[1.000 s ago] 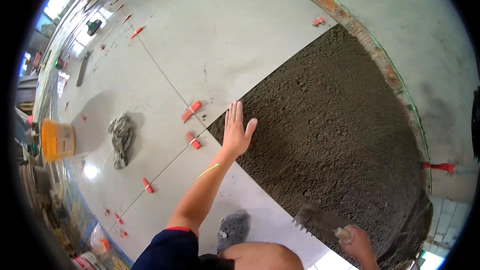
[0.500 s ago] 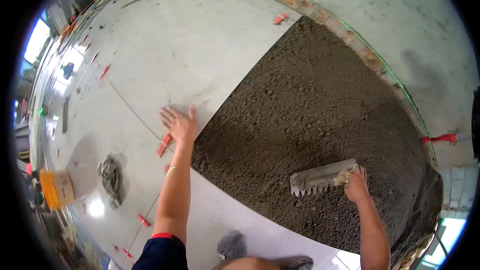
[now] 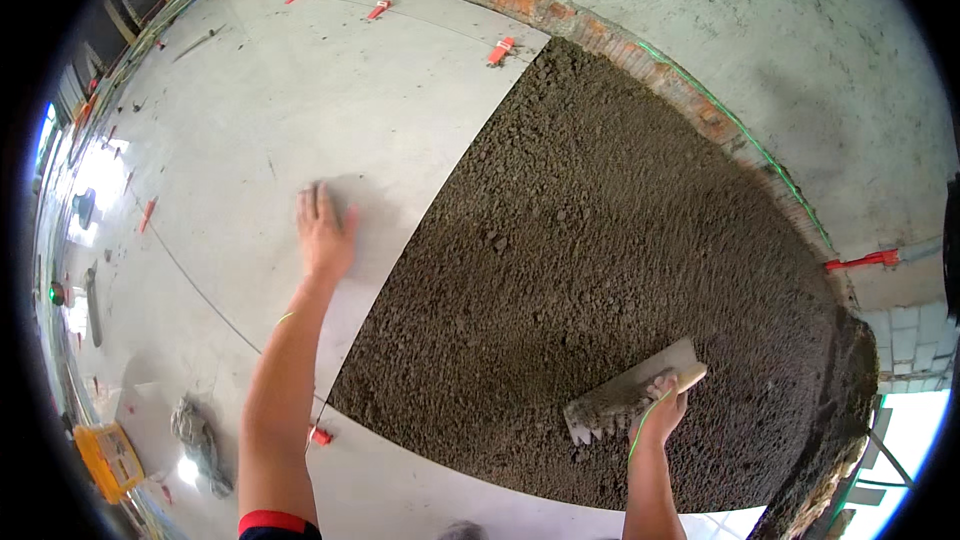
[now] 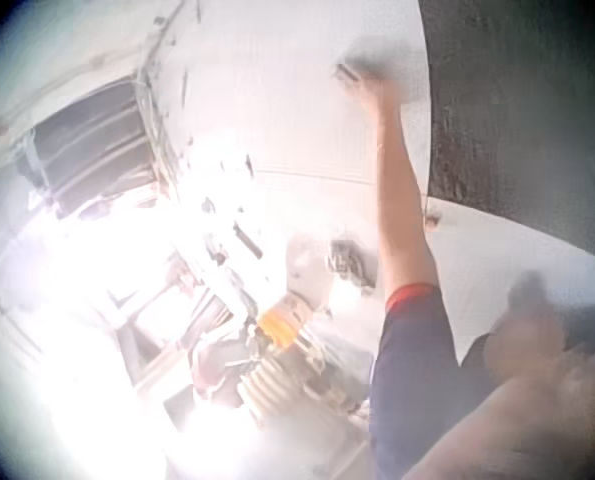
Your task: The person spreads a layer of mortar on the floor using a notched trowel and then presses a large tile into place, wiping the surface with a cloth.
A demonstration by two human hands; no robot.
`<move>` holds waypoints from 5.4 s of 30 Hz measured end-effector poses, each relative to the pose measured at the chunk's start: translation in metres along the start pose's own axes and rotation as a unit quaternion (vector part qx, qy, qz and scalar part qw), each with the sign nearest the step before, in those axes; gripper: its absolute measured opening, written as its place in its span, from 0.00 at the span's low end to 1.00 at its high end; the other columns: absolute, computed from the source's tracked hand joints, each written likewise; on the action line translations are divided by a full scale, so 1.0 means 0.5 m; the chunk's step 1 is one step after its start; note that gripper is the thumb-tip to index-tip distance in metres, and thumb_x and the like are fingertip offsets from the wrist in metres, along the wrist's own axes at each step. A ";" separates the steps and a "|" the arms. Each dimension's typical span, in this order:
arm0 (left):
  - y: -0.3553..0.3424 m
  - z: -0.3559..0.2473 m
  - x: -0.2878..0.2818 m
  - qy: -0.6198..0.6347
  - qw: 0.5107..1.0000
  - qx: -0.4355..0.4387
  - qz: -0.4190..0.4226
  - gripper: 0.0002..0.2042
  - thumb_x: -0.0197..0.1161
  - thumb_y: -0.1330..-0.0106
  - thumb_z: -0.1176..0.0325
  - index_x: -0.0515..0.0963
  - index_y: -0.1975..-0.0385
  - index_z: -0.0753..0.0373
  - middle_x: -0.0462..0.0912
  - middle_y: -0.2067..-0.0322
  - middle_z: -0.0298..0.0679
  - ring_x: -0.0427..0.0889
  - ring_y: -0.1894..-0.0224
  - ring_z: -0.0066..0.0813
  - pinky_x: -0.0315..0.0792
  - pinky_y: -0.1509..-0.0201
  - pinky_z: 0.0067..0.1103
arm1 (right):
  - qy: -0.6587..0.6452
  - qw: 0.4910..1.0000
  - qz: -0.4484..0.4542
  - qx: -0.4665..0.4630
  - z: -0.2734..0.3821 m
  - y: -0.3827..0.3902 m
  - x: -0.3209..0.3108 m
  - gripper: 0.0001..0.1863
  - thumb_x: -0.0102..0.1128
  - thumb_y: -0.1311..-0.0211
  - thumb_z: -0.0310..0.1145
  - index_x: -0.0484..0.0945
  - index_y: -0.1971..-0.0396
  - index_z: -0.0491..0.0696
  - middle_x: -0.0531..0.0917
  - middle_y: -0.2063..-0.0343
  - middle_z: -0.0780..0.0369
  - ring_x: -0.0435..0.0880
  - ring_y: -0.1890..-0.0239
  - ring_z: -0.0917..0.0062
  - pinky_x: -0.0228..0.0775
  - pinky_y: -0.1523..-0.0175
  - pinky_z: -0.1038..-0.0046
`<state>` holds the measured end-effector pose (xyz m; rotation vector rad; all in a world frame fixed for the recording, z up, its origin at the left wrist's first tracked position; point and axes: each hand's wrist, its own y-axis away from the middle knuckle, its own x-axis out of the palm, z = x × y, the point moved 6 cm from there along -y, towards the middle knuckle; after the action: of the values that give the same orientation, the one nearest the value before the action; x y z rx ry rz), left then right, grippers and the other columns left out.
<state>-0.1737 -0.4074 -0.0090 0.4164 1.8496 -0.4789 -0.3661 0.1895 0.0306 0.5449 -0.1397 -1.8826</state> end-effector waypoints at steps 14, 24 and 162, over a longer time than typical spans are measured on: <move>-0.071 -0.023 -0.018 -0.079 0.997 -0.006 0.018 0.34 0.50 0.25 0.52 0.55 0.26 0.65 0.53 0.24 0.47 0.48 0.21 0.44 0.43 0.19 0.39 | 0.061 0.932 0.303 -0.192 0.399 -0.096 0.833 0.23 0.54 0.27 0.45 0.66 0.45 0.41 0.76 0.62 0.59 0.77 0.66 0.75 0.71 0.63 0.67; -0.102 -0.011 -0.012 -0.056 0.997 0.006 0.049 0.34 0.50 0.27 0.56 0.54 0.26 0.66 0.51 0.23 0.48 0.46 0.20 0.47 0.41 0.19 0.43 | 0.225 0.931 0.188 -0.216 0.427 -0.224 1.173 0.31 0.50 0.26 0.45 0.59 0.34 0.38 0.77 0.45 0.44 0.81 0.48 0.48 0.77 0.49 0.49; 0.153 0.148 -0.104 0.035 0.995 0.062 -0.067 0.28 0.60 0.33 0.53 0.71 0.37 0.61 0.68 0.31 0.43 0.61 0.26 0.41 0.56 0.22 0.35 | 0.072 0.894 0.433 -0.087 -0.033 0.596 0.616 0.20 0.53 0.27 0.38 0.61 0.53 0.35 0.76 0.73 0.58 0.75 0.82 0.75 0.75 0.77 0.70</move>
<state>-0.0594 -0.3830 0.0092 0.4000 1.9302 -0.6808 -0.1888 -0.2011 0.0275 0.3987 -0.0906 -0.9658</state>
